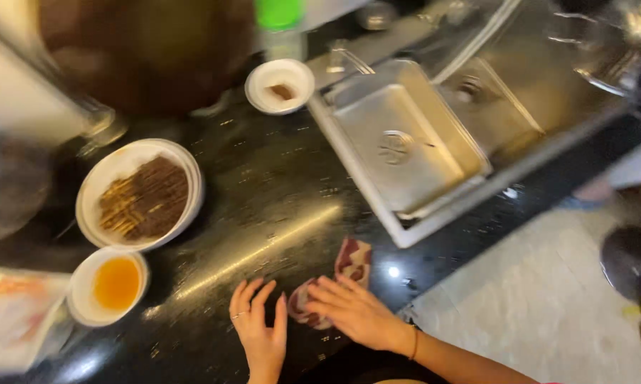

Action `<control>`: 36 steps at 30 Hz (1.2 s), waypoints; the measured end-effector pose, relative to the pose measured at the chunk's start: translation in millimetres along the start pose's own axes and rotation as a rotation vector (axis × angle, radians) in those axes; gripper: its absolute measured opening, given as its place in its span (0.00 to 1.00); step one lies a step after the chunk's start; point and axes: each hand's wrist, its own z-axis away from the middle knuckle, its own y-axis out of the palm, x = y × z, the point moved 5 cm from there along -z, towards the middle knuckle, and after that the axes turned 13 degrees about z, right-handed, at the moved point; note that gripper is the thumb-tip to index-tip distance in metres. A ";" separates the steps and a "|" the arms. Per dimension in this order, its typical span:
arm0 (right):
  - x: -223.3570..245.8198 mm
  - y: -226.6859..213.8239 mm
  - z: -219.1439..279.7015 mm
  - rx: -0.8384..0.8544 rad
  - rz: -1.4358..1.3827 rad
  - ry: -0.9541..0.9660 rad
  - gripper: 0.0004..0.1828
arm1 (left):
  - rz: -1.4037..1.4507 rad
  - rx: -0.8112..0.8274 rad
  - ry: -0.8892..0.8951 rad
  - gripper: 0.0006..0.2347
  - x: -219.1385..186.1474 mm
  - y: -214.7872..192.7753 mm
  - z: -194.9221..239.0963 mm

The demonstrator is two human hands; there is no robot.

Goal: The person rinses a cloth in the sink, wipes down the countertop, stovetop, rice cooker, and blender with the cloth, and then soaps and washes the cloth under running water.

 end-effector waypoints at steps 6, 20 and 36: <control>-136.0 -61.9 144.4 -0.292 0.142 0.425 0.28 | 0.108 0.259 0.078 0.13 -79.9 140.7 8.9; -403.0 -153.3 311.1 -0.579 0.267 0.723 0.23 | 0.140 0.471 0.203 0.14 -235.8 348.8 62.9; -621.3 -235.3 413.2 -0.615 0.340 0.888 0.22 | 0.121 0.429 0.164 0.15 -226.5 491.2 28.6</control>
